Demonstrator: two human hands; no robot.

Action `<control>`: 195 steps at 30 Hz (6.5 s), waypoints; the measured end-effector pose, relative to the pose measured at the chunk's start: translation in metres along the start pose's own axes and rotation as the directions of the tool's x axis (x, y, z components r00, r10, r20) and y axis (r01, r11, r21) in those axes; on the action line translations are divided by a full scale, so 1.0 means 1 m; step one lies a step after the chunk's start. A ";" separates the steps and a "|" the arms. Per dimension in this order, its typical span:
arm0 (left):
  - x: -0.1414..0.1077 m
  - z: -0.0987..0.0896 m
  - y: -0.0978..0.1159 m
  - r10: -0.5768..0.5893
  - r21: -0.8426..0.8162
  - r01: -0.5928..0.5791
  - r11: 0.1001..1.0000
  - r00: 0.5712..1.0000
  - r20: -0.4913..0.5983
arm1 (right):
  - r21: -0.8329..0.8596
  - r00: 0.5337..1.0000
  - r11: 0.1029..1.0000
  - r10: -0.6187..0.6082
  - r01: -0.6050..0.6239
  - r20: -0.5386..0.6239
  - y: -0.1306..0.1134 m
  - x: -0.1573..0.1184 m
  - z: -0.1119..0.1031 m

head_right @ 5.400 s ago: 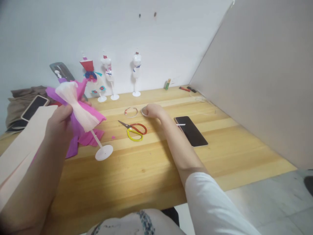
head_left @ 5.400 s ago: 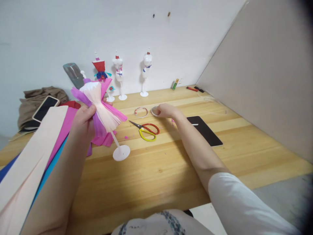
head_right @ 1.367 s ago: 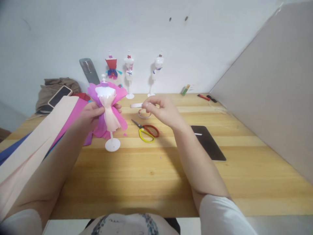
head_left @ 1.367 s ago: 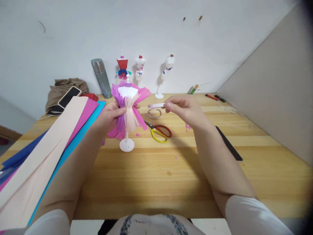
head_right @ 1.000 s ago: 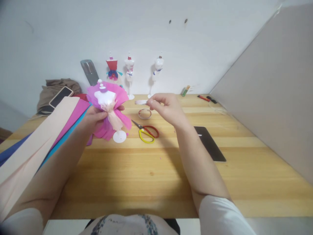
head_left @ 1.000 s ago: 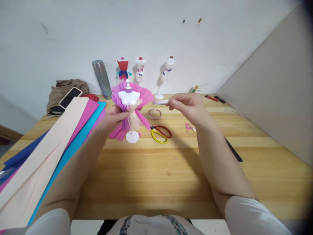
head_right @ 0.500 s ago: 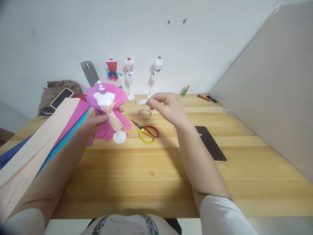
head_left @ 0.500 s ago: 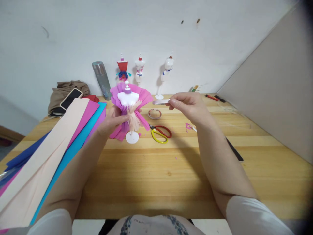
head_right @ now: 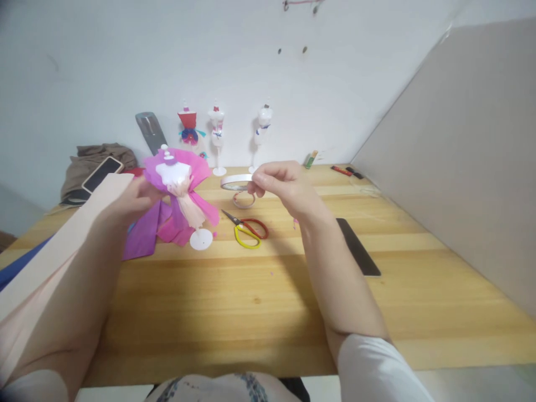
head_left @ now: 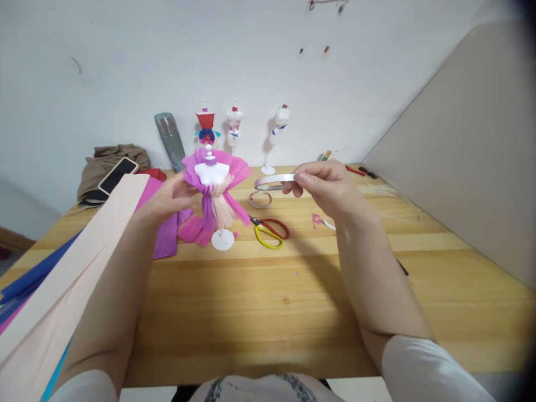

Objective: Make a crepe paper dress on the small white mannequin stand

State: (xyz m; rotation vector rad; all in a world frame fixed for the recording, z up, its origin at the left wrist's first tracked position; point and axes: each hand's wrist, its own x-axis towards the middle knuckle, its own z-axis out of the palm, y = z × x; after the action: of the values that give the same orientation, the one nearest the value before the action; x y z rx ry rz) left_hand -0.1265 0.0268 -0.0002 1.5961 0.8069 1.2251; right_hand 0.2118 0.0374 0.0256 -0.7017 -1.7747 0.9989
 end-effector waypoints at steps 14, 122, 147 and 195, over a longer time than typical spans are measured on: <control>-0.058 0.139 0.077 0.327 0.559 -0.199 0.805 0.935 -0.139 | -0.592 0.951 0.764 -0.309 0.258 0.016 -0.069 -0.042 0.023; -0.071 0.079 0.048 0.261 0.697 0.041 0.716 0.910 -0.322 | -0.534 0.958 0.825 -0.031 0.186 0.286 -0.045 -0.015 0.048; -0.100 0.086 0.049 0.192 0.665 -0.044 0.745 0.970 -0.151 | -0.497 0.914 0.868 0.219 -0.023 0.341 -0.042 -0.050 0.043; -0.047 0.047 0.029 0.332 0.709 -0.099 0.698 0.922 -0.198 | -0.811 0.887 0.395 -0.021 0.431 0.461 -0.029 0.018 0.060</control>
State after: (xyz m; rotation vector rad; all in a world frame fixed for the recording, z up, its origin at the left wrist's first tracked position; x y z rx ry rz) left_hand -0.0957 -0.0384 0.0082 2.1754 1.4418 1.4716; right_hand 0.1483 0.0186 0.0456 -0.8786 -2.6959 -0.1859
